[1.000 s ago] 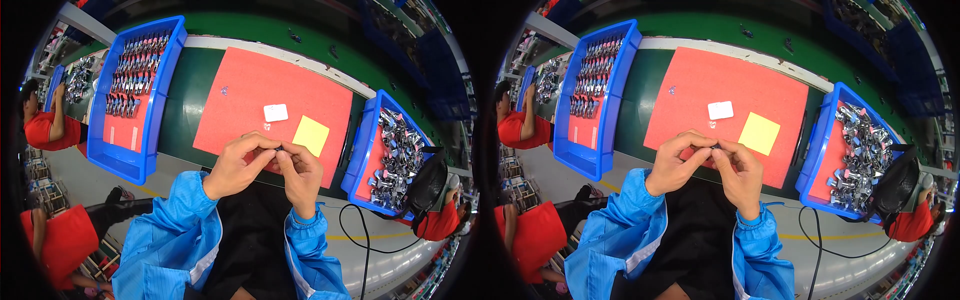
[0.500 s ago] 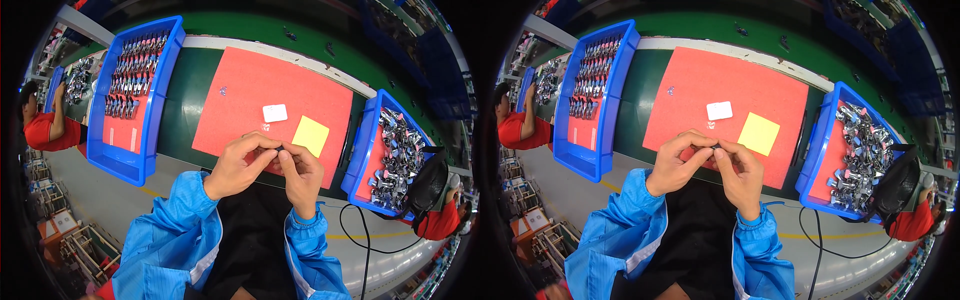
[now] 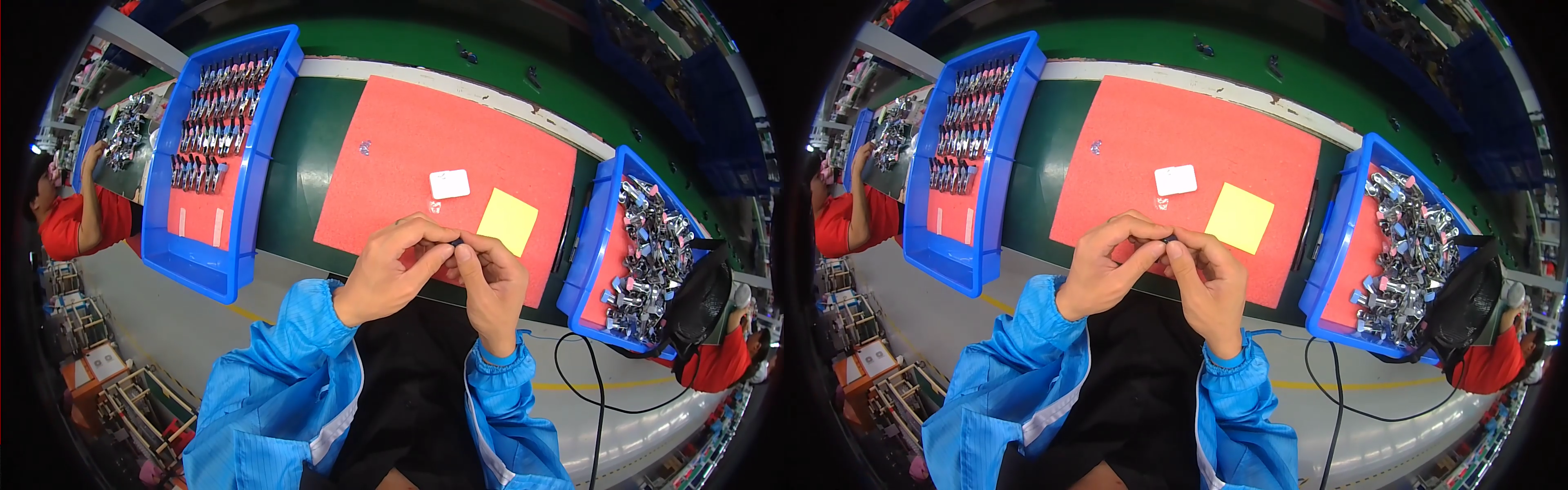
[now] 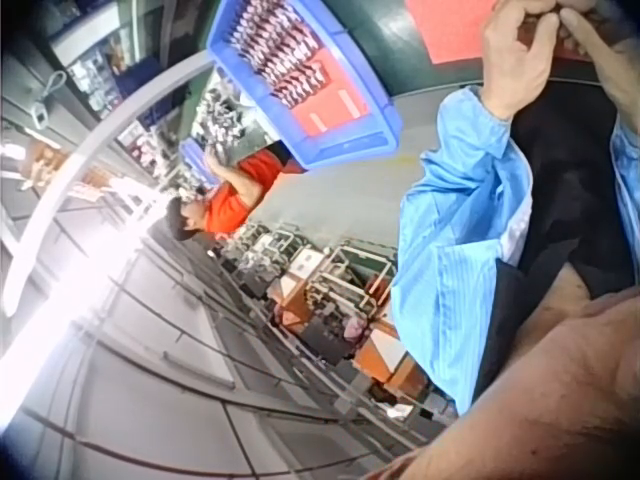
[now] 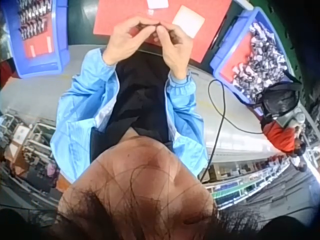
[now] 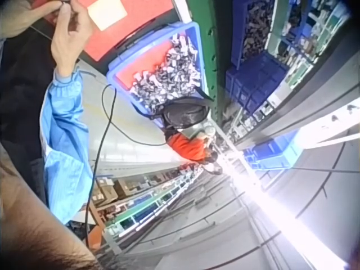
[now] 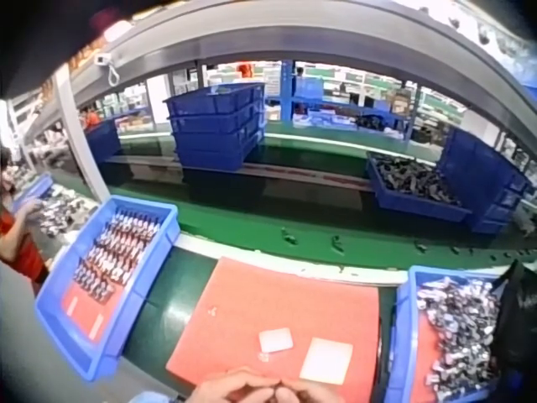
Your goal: The person assembles small electronic components by hand, combining plastic and metal parts at a factory workbench.
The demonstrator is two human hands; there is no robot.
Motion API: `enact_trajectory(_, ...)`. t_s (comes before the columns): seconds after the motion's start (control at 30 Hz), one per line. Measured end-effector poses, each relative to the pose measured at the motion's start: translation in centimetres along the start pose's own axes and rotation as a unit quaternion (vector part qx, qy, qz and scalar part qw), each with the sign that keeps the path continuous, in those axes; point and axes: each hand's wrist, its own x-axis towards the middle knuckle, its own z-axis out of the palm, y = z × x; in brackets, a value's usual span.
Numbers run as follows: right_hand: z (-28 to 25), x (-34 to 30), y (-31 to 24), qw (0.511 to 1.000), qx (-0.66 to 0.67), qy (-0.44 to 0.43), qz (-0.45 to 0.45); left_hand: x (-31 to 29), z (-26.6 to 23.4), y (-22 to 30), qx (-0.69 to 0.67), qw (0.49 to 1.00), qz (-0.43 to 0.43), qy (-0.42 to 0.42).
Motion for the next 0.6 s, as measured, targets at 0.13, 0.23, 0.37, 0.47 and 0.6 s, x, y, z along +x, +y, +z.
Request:
enact_trajectory(0.13,0.15,0.08,0.08,1.0,0.0,0.001,-0.003,-0.06,-0.07,-0.32,0.014,1.0,0.004,0.002)
enact_trajectory(0.23,0.23,0.13,0.13,1.0,0.002,0.0,-0.001,-0.1,-0.04,-0.36,0.0,1.0,-0.01,0.005)
enact_trajectory(0.37,0.24,0.17,0.44,1.0,0.009,0.0,0.001,-0.13,-0.01,-0.61,-0.007,1.0,-0.011,0.005)
enact_trajectory(0.47,0.25,0.2,0.53,1.0,0.007,0.001,0.003,-0.11,-0.04,-0.58,-0.001,1.0,-0.017,0.003)
enact_trajectory(0.6,0.22,0.23,0.77,1.0,0.009,0.002,0.01,-0.11,0.08,-0.69,-0.004,1.0,-0.03,0.005)
